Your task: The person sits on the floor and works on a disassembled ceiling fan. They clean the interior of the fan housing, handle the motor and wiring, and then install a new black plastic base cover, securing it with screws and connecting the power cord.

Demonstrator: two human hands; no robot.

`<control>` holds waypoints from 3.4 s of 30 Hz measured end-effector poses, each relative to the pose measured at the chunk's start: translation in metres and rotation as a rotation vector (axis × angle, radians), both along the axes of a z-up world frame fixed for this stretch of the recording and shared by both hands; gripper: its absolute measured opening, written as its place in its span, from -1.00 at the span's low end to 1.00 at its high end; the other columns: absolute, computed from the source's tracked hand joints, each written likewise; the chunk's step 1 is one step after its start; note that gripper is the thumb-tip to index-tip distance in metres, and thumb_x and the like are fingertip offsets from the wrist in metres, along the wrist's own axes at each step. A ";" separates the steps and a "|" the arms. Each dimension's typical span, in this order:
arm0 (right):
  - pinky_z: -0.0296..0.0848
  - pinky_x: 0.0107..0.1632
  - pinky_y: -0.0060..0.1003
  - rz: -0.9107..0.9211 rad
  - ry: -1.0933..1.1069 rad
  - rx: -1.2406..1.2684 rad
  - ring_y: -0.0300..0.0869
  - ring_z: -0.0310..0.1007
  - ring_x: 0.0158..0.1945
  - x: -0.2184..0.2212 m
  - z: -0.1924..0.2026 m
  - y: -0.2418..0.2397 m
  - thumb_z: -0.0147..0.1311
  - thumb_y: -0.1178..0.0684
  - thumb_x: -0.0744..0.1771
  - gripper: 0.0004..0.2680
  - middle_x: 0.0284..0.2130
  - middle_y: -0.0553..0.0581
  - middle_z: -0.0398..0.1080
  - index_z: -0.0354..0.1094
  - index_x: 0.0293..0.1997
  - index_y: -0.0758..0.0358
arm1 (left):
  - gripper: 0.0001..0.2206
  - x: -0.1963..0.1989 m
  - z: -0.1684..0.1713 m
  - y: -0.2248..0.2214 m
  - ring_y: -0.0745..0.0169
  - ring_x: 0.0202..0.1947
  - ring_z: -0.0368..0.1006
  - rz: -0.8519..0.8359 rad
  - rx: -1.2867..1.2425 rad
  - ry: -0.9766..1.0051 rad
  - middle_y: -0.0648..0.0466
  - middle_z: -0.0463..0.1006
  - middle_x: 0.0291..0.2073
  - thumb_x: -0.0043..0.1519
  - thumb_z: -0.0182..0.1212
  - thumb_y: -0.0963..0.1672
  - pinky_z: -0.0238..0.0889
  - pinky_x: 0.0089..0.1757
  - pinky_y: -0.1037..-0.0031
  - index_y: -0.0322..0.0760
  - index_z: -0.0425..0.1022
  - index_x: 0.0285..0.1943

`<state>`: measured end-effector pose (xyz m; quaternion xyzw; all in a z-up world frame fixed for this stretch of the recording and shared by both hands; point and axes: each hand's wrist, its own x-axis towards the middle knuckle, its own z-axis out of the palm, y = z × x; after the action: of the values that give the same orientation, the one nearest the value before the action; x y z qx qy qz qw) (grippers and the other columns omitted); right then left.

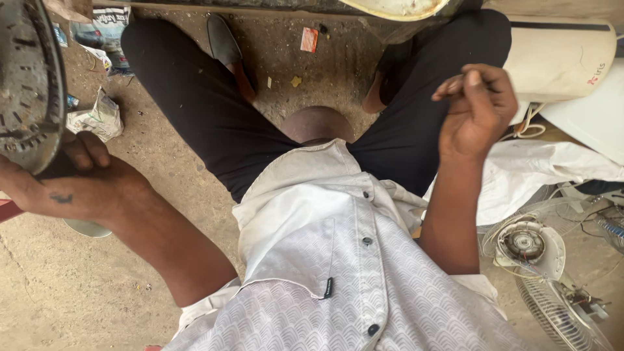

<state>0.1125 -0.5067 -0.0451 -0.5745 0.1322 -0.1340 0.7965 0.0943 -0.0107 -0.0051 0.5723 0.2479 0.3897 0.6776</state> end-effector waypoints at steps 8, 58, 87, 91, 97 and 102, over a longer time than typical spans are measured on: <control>0.53 -0.23 -0.16 0.207 0.085 0.080 -0.06 0.49 -0.33 0.031 -0.011 0.041 0.09 0.19 0.43 -0.92 -0.38 0.20 0.41 0.41 -0.08 0.43 | -0.40 -0.001 0.016 -0.003 0.32 -0.69 0.05 0.023 -0.014 0.025 -0.08 0.47 -0.36 0.41 0.10 0.11 0.07 -0.64 0.46 -0.57 0.32 0.31; 0.55 -0.07 -0.23 0.352 0.265 -0.071 -0.01 0.58 -0.10 0.024 -0.026 0.030 0.09 0.23 0.39 -0.81 -0.12 0.30 0.51 0.38 0.11 0.46 | -0.61 0.113 -0.077 -0.031 0.48 -0.70 0.16 -0.269 -0.198 0.214 0.17 0.41 -0.55 0.23 0.37 0.04 -0.01 -0.64 0.55 -0.31 0.41 -0.03; 0.53 0.07 -0.27 0.597 0.235 -0.365 -0.13 0.56 -0.01 0.017 -0.008 0.088 0.17 0.22 0.36 -0.75 -0.07 0.21 0.53 0.38 0.18 0.41 | -0.72 0.051 -0.066 -0.224 0.29 -0.27 0.44 -1.055 -0.257 0.538 -0.06 0.60 -0.15 0.20 0.34 -0.31 0.33 -0.24 0.51 -0.47 0.51 0.09; 0.54 -0.06 -0.24 0.392 0.454 -0.004 -0.08 0.59 -0.07 0.031 -0.008 0.097 0.11 0.05 0.34 -0.68 -0.05 0.18 0.51 0.30 0.20 0.34 | -0.77 0.070 -0.065 -0.214 0.29 -0.05 0.50 -1.048 -0.125 0.312 -0.05 0.61 -0.05 0.32 0.22 -0.29 0.39 -0.01 0.50 -0.49 0.49 0.16; 0.53 0.01 -0.03 0.374 0.699 0.693 0.01 0.53 -0.10 0.063 -0.046 0.113 -0.03 -0.21 0.36 -0.64 -0.17 0.22 0.51 0.35 0.01 0.34 | -0.57 0.075 -0.061 -0.219 0.07 0.41 0.31 -1.099 0.103 0.188 -0.16 0.43 0.34 0.33 0.13 -0.29 0.16 0.31 0.36 -0.46 0.31 0.42; 0.52 0.03 -0.15 0.439 0.592 0.597 -0.03 0.50 -0.11 0.088 -0.085 0.135 0.05 -0.04 0.39 -0.76 -0.19 0.20 0.51 0.43 -0.01 0.36 | -0.50 0.054 -0.051 -0.220 -0.26 0.57 -0.08 -0.895 0.763 0.193 -0.31 0.19 0.46 0.37 0.30 -0.16 -0.15 0.44 -0.03 -0.42 0.24 0.46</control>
<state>0.2001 -0.3716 -0.1304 -0.3485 0.2616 0.2511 0.8644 0.1483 -0.2302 -0.0560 0.8571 -0.1144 0.0738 0.4968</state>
